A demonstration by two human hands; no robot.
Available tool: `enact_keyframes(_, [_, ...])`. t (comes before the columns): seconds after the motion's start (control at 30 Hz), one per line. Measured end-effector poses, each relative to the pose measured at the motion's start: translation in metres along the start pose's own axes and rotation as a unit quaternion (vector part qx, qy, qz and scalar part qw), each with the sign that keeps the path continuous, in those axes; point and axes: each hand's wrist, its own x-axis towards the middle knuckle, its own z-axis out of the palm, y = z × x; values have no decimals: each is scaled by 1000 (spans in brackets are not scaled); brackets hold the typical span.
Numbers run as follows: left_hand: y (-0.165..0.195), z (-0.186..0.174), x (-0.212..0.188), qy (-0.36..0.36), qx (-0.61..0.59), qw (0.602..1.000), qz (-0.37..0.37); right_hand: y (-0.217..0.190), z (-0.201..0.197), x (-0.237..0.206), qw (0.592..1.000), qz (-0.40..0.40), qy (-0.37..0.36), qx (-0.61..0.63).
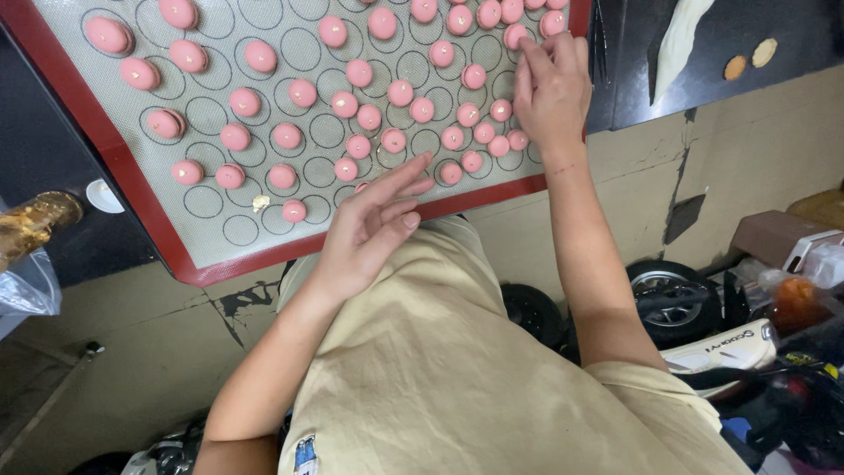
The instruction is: The person decorates pink macarons on a silicone baking mat using a small brush to apply gold flakes and a piping bag to add white cream. They then place small gold decorations on top of the macarons and adjust their positions.
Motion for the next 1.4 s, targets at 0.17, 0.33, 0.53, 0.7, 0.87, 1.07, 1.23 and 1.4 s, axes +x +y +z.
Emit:
enact_keyframes(0.17, [-2, 0, 0, 1, -5, 1000, 10, 0, -1, 0, 999, -13, -14, -43])
enact_keyframes(0.33, [-4, -4, -2, 2, -11, 1000, 11, 0, 3, -3, 999, -18, -6, -47])
enact_keyframes(0.53, [-5, -8, -2, 6, -14, 1000, 10, 1, 9, -5, 999, -20, 5, -34])
enact_keyframes(0.7, [-6, -8, -1, 8, -11, 1000, 10, 2, 12, -5, 998, -37, -3, -40])
enact_keyframes(0.87, [-5, -8, -1, 9, -11, 1000, 4, 6, 16, -8, 1000, 1, 20, 10])
enact_keyframes(1.07, [-4, -9, 3, 9, -10, 1000, 5, 24, 19, 4, 994, 60, 35, 85])
enact_keyframes(1.23, [-6, -9, 3, 10, -13, 1000, 4, 24, 26, 13, 999, 15, 28, 9])
enact_keyframes(1.4, [-10, -8, 7, 38, -3, 999, 21, -3, 10, 28, 999, 33, 21, 38])
